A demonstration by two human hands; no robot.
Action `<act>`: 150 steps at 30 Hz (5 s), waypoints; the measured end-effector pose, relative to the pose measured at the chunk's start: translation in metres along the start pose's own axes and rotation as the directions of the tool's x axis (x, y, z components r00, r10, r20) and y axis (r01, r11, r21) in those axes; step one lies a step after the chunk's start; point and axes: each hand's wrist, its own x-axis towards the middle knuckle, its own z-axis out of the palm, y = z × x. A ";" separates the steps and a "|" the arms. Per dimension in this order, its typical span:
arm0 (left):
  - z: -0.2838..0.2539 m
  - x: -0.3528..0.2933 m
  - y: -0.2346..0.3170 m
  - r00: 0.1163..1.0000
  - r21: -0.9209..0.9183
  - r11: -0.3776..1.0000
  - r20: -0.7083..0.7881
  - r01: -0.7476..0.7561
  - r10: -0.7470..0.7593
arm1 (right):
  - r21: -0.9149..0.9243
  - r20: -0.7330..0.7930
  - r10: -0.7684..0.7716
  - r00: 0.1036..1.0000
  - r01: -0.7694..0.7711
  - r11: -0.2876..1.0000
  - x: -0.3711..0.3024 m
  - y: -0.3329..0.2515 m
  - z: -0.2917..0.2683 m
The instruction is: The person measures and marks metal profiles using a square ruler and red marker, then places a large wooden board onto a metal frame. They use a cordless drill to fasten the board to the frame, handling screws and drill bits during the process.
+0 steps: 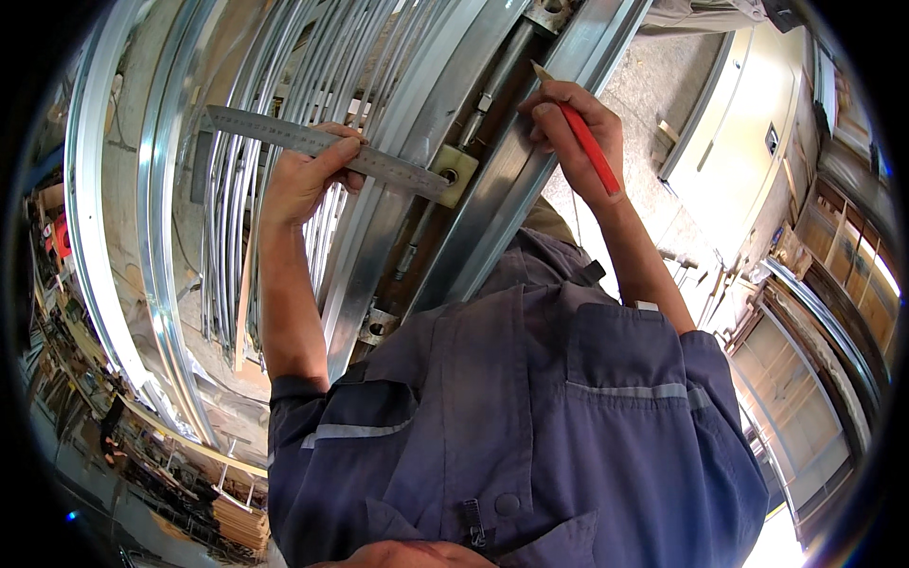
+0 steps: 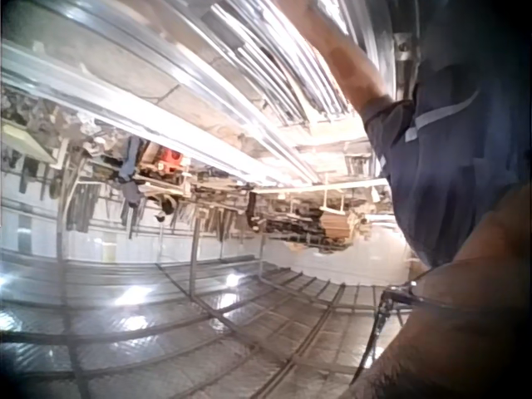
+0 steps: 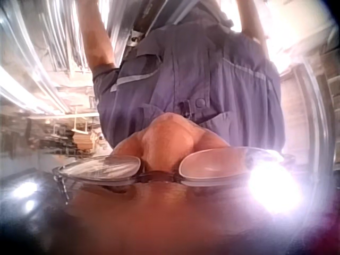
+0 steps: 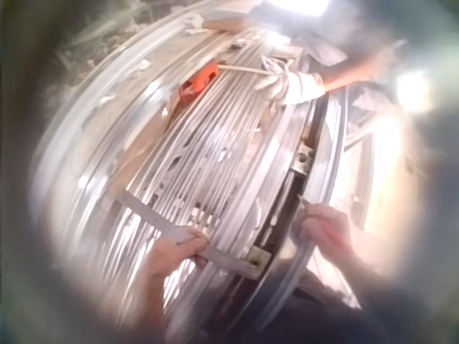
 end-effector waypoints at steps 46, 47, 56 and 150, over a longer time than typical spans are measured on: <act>0.000 -0.002 -0.002 1.000 -0.002 1.000 -0.026 0.005 -0.005 | 0.026 0.008 0.036 0.999 -0.036 0.999 0.000 -0.001 0.000; 0.002 -0.002 0.001 0.999 -0.001 1.000 -0.031 0.009 -0.009 | 0.028 0.001 0.040 0.999 -0.040 0.999 0.000 -0.001 0.000; 0.000 -0.001 0.002 1.000 0.018 1.000 0.011 -0.021 0.020 | -0.041 -0.018 0.067 0.998 -0.068 0.997 0.001 -0.004 0.001; 0.048 -0.114 -0.030 0.832 0.014 0.990 -0.541 -0.138 0.123 | -0.487 0.771 0.260 0.582 0.276 0.829 0.133 -0.054 0.145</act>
